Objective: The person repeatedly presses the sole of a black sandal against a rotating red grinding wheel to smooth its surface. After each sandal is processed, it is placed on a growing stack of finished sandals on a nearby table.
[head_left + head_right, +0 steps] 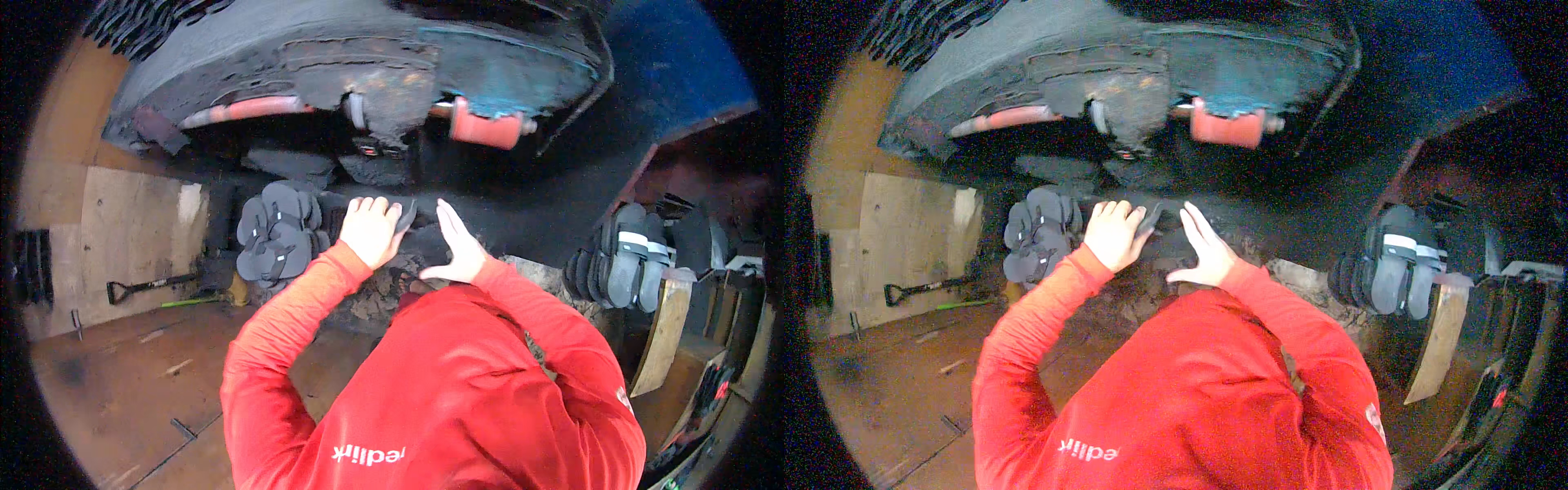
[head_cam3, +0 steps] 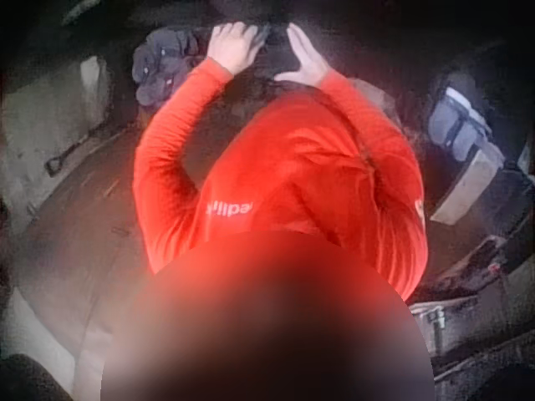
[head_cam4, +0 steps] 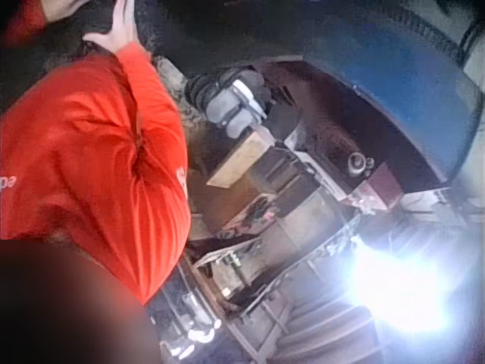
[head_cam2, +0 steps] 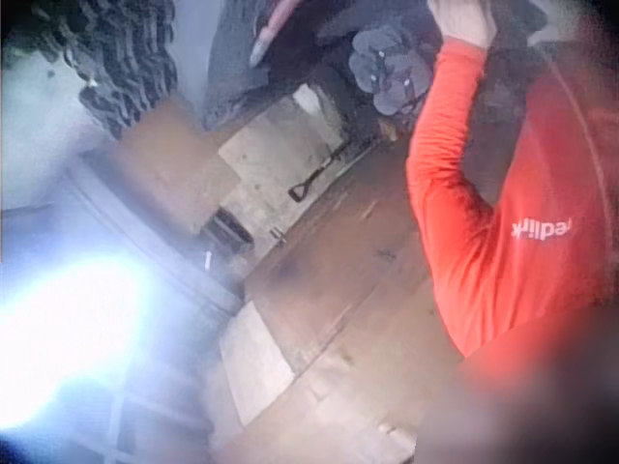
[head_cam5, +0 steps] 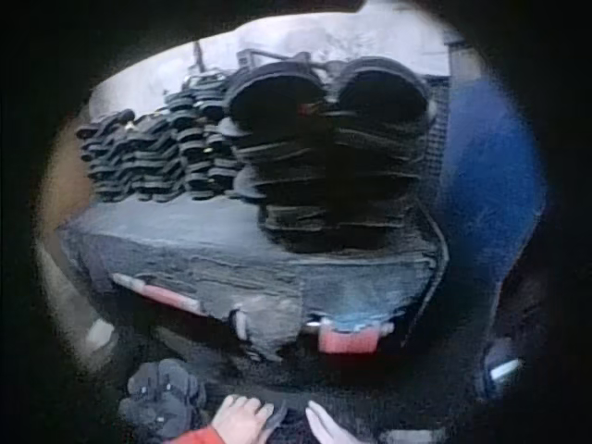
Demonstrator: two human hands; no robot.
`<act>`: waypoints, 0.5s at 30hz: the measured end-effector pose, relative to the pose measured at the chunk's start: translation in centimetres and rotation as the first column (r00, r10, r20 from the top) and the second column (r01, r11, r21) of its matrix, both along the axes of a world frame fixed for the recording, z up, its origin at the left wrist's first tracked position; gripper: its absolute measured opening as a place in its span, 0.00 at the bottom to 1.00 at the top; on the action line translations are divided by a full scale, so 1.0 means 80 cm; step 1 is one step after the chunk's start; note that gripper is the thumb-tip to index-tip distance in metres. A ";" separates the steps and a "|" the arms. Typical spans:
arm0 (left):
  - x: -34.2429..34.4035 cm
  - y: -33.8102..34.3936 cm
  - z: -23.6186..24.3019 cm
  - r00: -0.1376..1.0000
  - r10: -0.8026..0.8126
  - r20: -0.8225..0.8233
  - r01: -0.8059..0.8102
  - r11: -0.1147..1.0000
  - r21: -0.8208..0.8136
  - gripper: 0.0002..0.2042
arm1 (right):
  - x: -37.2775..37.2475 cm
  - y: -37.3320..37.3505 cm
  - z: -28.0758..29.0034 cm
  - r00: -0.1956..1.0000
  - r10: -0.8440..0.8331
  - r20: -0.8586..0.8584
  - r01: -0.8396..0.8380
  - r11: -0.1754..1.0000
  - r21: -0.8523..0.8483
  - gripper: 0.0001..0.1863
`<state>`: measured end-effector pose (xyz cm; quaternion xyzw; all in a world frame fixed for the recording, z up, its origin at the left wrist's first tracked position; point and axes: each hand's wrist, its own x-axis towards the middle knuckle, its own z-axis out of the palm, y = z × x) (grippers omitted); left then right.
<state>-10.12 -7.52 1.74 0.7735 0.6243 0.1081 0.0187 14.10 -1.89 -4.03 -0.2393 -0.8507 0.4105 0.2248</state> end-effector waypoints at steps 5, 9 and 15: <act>0.119 0.039 0.007 0.358 0.394 0.847 -0.400 0.884 -0.241 0.18 | -0.011 0.013 0.006 0.911 -0.395 0.117 0.285 0.810 0.513 0.45; 0.144 0.076 0.009 0.464 0.386 0.797 -0.450 0.878 -0.164 0.20 | -0.012 0.028 0.009 0.876 -0.478 0.066 0.397 0.791 0.465 0.33; 0.135 0.123 0.016 0.548 0.365 0.753 -0.399 0.905 -0.149 0.19 | -0.037 0.049 0.003 0.860 -0.506 0.060 0.480 0.844 0.238 0.44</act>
